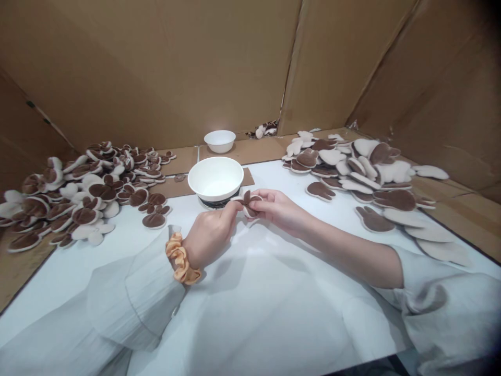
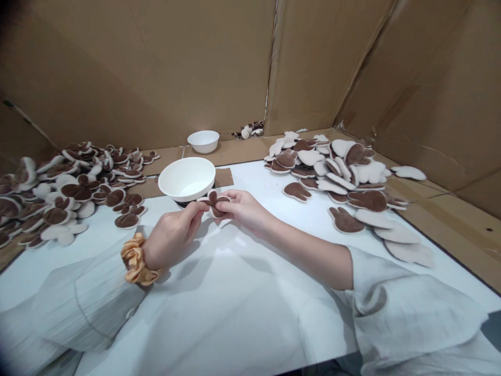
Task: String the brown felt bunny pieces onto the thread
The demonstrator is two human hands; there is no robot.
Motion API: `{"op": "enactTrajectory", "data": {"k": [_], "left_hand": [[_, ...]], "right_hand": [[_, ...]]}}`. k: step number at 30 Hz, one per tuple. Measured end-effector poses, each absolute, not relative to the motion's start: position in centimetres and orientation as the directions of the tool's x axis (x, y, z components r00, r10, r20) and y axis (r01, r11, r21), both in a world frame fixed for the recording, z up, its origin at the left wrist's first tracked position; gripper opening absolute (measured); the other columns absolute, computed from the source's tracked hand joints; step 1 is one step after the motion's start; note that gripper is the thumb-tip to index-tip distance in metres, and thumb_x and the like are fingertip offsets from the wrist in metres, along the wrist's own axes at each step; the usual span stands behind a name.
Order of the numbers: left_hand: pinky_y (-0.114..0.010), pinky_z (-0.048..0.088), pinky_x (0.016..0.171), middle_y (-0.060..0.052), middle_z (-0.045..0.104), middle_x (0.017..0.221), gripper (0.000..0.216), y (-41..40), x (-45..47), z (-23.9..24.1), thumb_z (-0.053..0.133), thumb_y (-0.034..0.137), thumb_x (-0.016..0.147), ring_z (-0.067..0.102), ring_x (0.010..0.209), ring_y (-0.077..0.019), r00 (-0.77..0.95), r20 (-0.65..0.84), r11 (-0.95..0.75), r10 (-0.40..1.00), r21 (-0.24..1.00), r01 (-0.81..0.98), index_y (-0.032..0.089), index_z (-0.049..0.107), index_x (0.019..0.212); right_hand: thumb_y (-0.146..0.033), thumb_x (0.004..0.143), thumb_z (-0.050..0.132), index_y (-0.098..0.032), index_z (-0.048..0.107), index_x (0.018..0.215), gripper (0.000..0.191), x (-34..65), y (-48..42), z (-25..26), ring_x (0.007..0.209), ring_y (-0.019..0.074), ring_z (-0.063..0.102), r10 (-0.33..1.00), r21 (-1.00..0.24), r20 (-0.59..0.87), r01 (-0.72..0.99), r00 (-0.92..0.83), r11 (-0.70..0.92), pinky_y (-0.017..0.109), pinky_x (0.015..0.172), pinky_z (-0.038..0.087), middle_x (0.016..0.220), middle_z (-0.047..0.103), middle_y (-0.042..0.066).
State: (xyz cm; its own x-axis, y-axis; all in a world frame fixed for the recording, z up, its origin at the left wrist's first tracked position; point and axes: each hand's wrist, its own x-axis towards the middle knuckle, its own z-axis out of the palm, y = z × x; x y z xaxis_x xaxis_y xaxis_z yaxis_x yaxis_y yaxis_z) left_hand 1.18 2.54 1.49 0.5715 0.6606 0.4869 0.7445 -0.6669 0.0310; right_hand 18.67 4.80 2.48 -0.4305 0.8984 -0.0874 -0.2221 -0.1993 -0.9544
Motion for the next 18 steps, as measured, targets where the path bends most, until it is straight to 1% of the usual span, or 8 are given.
{"op": "enactTrajectory", "data": {"k": [1,3,5,6,8,11,14,18], "left_hand": [[-0.021,0.034,0.045,0.0,0.06,0.064,0.018,2.5,1.2,1.5,0.033,0.014,0.086,0.055,0.048,-0.0121,0.564,0.489,-0.664,0.666,0.045,0.746,0.016,0.045,0.1],[-0.021,0.034,0.045,0.001,0.059,0.062,0.018,2.5,1.3,1.6,0.033,0.015,0.086,0.054,0.048,-0.0122,0.559,0.482,-0.661,0.674,0.057,0.748,0.016,0.046,0.098],[-0.021,0.033,0.045,0.001,0.059,0.061,0.018,2.5,1.5,1.6,0.033,0.015,0.086,0.054,0.048,-0.0127,0.565,0.467,-0.665,0.68,0.068,0.744,0.016,0.047,0.098],[-0.021,0.033,0.046,0.001,0.058,0.061,0.019,2.5,1.5,1.7,0.033,0.014,0.085,0.053,0.049,-0.0125,0.569,0.455,-0.669,0.685,0.084,0.739,0.016,0.047,0.099],[-0.02,0.033,0.046,0.002,0.057,0.06,0.021,2.5,1.6,1.8,0.033,0.014,0.085,0.051,0.047,-0.0115,0.562,0.43,-0.668,0.707,0.144,0.73,0.016,0.046,0.1],[-0.019,0.032,0.048,0.005,0.049,0.054,0.019,2.7,1.4,2.1,0.035,0.013,0.083,0.044,0.043,-0.0089,0.489,0.414,-0.62,0.768,0.288,0.73,0.017,0.048,0.097],[-0.018,0.031,0.05,0.007,0.041,0.049,0.016,2.9,1.2,2.5,0.037,0.011,0.08,0.037,0.042,-0.0072,0.407,0.386,-0.556,0.827,0.457,0.695,0.018,0.05,0.086],[-0.018,0.03,0.05,0.005,0.042,0.054,0.011,3.3,1.5,2.9,0.038,0.013,0.077,0.037,0.049,-0.0073,0.416,0.279,-0.476,0.866,0.718,0.508,0.017,0.048,0.074]], "right_hand": [[-0.019,0.068,0.061,-0.013,0.054,0.078,0.014,18.8,4.8,2.5,0.06,0.0082,0.053,0.883,-0.957,-0.071,-0.218,-0.463,-0.192,0.028,0.067,0.047,0.063,0.055,-0.002],[-0.021,0.07,0.062,-0.012,0.055,0.081,0.015,18.9,4.8,2.4,0.062,0.0087,0.053,0.859,-0.976,-0.056,-0.155,-0.509,-0.155,0.028,0.068,0.046,0.066,0.056,-0.001],[-0.023,0.071,0.062,-0.011,0.056,0.078,0.014,19.1,4.7,2.4,0.063,0.0094,0.053,0.853,-0.99,-0.055,-0.08,-0.52,-0.113,0.028,0.067,0.045,0.066,0.057,0.0],[-0.023,0.072,0.062,-0.011,0.056,0.075,0.014,19.1,4.7,2.3,0.062,0.0092,0.053,0.851,-0.993,-0.05,-0.067,-0.522,-0.1,0.027,0.066,0.045,0.066,0.056,0.001],[-0.024,0.074,0.06,-0.011,0.055,0.07,0.014,19.2,4.8,2.2,0.06,0.0084,0.051,0.834,-0.989,-0.031,-0.106,-0.551,-0.107,0.025,0.064,0.043,0.063,0.054,0.0],[-0.023,0.076,0.058,-0.012,0.054,0.071,0.013,19.3,5.0,2.1,0.06,0.0085,0.051,0.792,-0.961,0.01,-0.224,-0.61,-0.16,0.024,0.065,0.043,0.062,0.052,-0.001],[-0.024,0.076,0.059,-0.012,0.054,0.074,0.013,19.4,5.2,1.8,0.061,0.0096,0.053,0.764,-0.94,0.044,-0.285,-0.644,-0.187,0.024,0.065,0.042,0.062,0.054,0.0],[-0.025,0.075,0.06,-0.01,0.056,0.083,0.018,19.5,5.4,1.4,0.061,0.0105,0.053,0.713,-0.936,0.053,-0.283,-0.699,-0.207,0.025,0.062,0.042,0.064,0.055,0.001]]}}
